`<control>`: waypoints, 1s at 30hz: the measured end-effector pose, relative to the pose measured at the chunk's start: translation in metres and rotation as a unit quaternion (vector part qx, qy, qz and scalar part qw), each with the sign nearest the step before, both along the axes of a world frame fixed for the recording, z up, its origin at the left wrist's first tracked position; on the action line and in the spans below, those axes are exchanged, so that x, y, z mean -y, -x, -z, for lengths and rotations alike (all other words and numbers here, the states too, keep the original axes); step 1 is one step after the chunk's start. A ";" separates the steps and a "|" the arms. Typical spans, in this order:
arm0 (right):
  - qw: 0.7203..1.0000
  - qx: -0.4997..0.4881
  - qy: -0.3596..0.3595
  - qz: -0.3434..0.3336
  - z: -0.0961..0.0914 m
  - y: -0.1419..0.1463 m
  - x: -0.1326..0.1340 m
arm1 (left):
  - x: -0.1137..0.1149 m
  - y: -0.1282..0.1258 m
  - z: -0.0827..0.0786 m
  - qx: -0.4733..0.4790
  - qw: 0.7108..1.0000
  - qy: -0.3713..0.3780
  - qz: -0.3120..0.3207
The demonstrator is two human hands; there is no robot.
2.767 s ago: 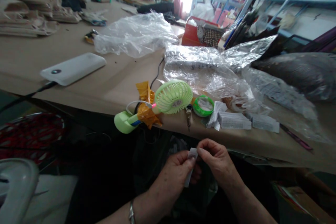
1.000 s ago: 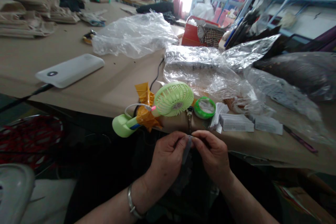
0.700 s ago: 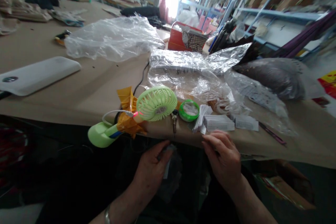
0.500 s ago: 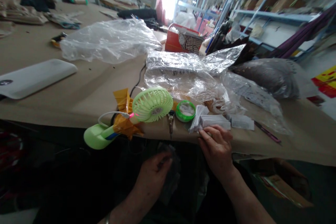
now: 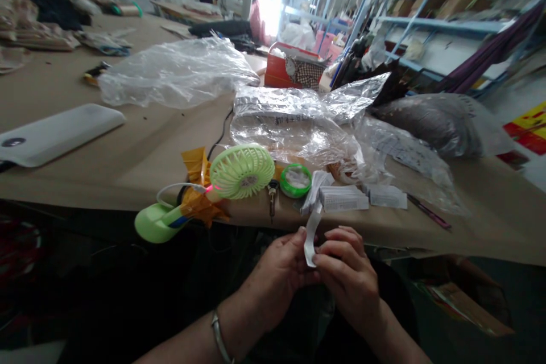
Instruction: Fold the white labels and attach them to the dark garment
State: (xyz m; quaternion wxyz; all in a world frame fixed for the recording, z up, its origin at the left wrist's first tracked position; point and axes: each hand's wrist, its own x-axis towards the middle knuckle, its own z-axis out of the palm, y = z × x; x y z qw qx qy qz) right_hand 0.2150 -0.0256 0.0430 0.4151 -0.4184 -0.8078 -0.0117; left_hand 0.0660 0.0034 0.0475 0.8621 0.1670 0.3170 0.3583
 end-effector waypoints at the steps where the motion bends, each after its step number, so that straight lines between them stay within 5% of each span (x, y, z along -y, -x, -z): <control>1: 1.000 0.006 0.006 -0.010 -0.001 0.003 0.005 | -0.002 -0.003 -0.002 0.010 1.000 0.012 -0.012; 6: 0.999 0.040 0.018 0.000 -0.001 -0.006 0.005 | -0.006 -0.009 -0.003 -0.059 0.997 0.036 -0.041; 11: 0.973 0.132 0.031 0.184 0.005 -0.035 -0.026 | -0.002 -0.005 0.002 -0.138 0.990 0.040 0.015; 13: 0.963 0.170 0.033 0.208 0.009 -0.040 -0.032 | -0.001 -0.004 0.005 -0.153 0.987 0.038 0.024; 25: 0.989 -0.005 -0.009 0.148 0.010 -0.044 -0.030 | 0.000 -0.004 0.003 -0.147 0.987 0.033 0.051; 30: 0.999 -0.030 0.032 -0.010 0.000 -0.017 -0.005 | -0.002 -0.001 -0.002 -0.031 0.997 0.058 0.051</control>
